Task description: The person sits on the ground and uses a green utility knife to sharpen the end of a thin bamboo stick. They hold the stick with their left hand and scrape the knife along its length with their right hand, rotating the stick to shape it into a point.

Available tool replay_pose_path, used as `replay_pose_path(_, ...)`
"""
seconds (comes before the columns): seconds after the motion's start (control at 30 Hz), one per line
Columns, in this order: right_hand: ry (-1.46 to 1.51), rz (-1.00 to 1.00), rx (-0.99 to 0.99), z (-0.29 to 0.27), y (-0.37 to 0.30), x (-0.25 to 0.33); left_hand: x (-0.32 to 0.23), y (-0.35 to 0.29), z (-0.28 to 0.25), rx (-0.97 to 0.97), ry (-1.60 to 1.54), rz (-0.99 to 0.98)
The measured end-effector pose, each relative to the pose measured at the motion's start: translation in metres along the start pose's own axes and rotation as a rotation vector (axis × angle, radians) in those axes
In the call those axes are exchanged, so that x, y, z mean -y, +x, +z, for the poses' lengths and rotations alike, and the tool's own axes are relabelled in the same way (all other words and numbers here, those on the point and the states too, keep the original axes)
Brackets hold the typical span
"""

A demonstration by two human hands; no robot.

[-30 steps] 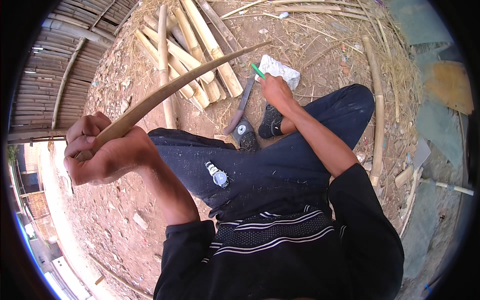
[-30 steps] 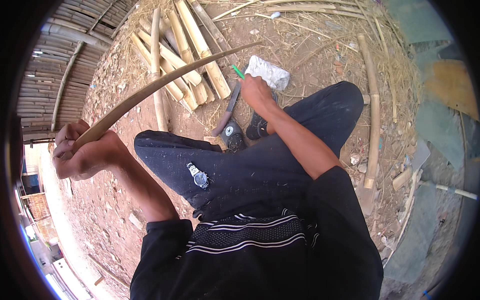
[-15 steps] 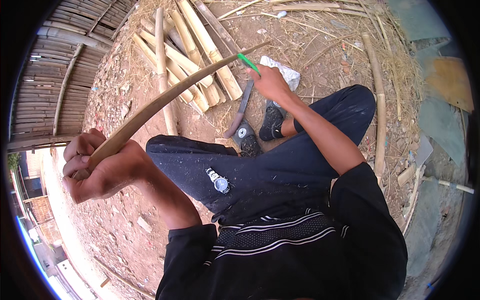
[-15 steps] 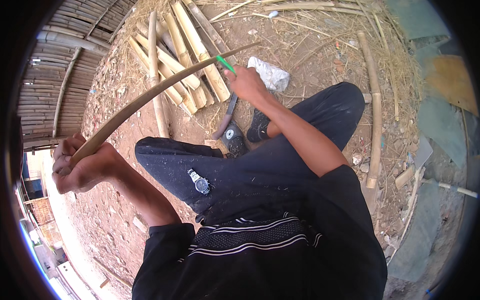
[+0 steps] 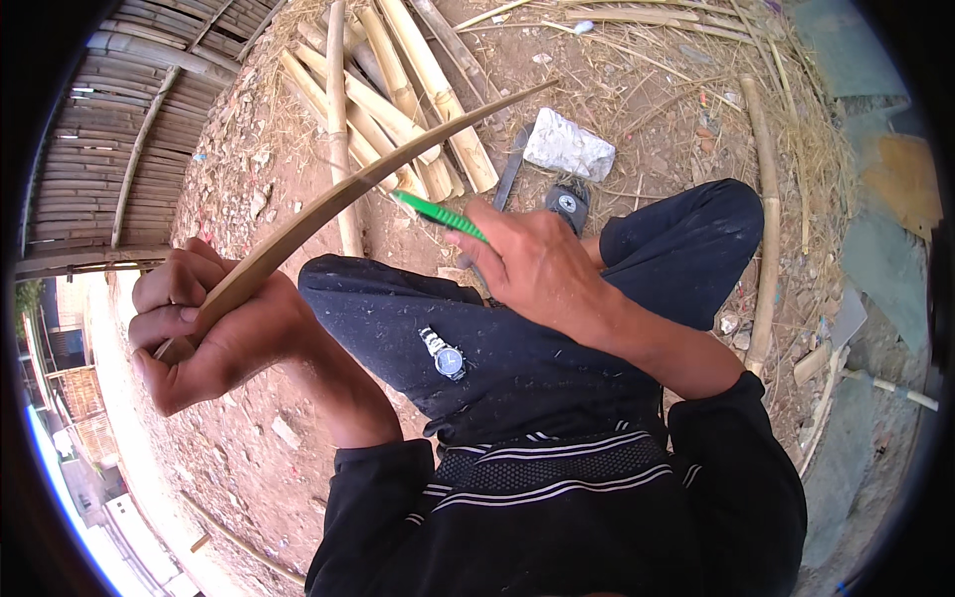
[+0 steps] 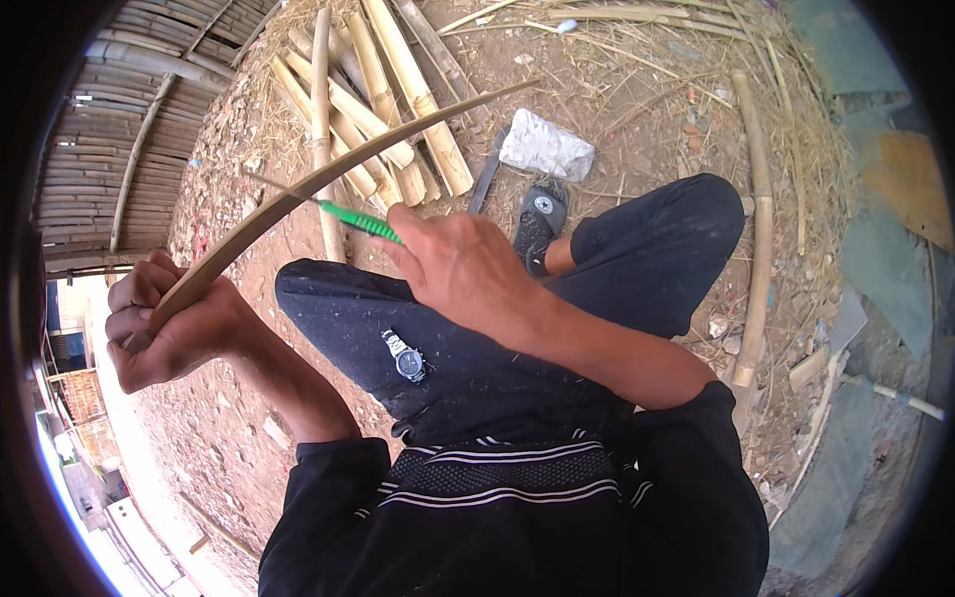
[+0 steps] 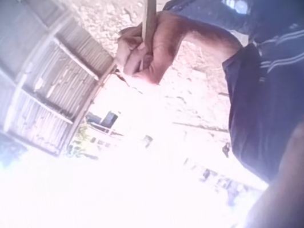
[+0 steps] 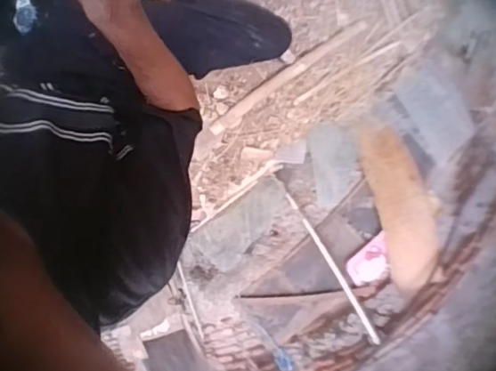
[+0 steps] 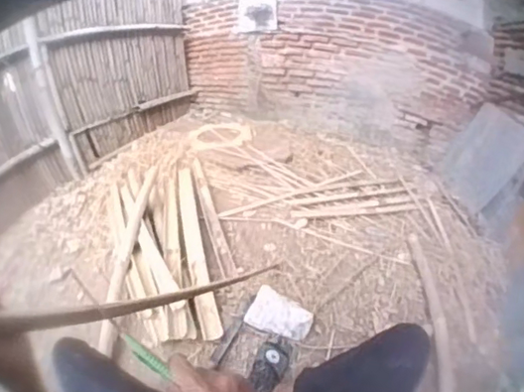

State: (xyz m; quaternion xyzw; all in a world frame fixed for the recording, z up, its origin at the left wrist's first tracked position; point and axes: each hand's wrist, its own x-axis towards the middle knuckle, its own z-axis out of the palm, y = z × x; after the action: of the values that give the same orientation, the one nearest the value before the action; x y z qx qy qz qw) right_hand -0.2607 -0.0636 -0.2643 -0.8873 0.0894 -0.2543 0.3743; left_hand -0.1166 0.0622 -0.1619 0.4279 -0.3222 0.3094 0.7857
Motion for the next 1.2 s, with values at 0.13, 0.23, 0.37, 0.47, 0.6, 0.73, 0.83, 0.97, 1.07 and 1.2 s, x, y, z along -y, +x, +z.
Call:
replay_pose_path(0.13,-0.106,0.122,-0.069,0.014,0.000,-0.027,0.008,-0.005,0.007,0.035,-0.098,-0.045)
replay_pose_path(0.23,-0.077,0.189,0.001,0.012,0.003,0.003,0.014,0.002,0.012,-0.081,0.073,-0.005)
replay_pose_path(0.37,-0.051,0.023,-0.064,0.007,-0.004,0.028,0.006,-0.001,0.008,0.002,-0.007,-0.024)
replay_pose_path(0.47,-0.137,0.236,-0.076,0.007,-0.004,-0.013,0.001,-0.007,0.009,0.111,-0.104,-0.017)
replay_pose_path(0.6,-0.061,0.138,-0.021,-0.015,-0.009,0.027,0.002,-0.003,0.002,0.266,-0.223,0.036)
replay_pose_path(0.73,-0.081,0.065,-0.067,-0.014,-0.022,0.048,-0.008,-0.007,0.016,0.296,-0.214,0.027)
replay_pose_path(0.83,-0.194,0.181,-0.064,-0.014,-0.023,0.028,-0.004,-0.007,0.014,0.287,-0.244,-0.003)
replay_pose_path(0.97,-0.094,0.059,-0.057,-0.027,-0.030,0.056,-0.008,-0.013,0.015,0.303,-0.226,0.027)
replay_pose_path(1.07,-0.080,0.192,-0.030,-0.017,-0.032,0.044,-0.013,-0.015,0.025,0.234,-0.195,0.055)
replay_pose_path(1.2,-0.157,0.268,-0.049,-0.017,-0.025,0.026,-0.006,-0.011,0.019,0.256,-0.247,0.058)
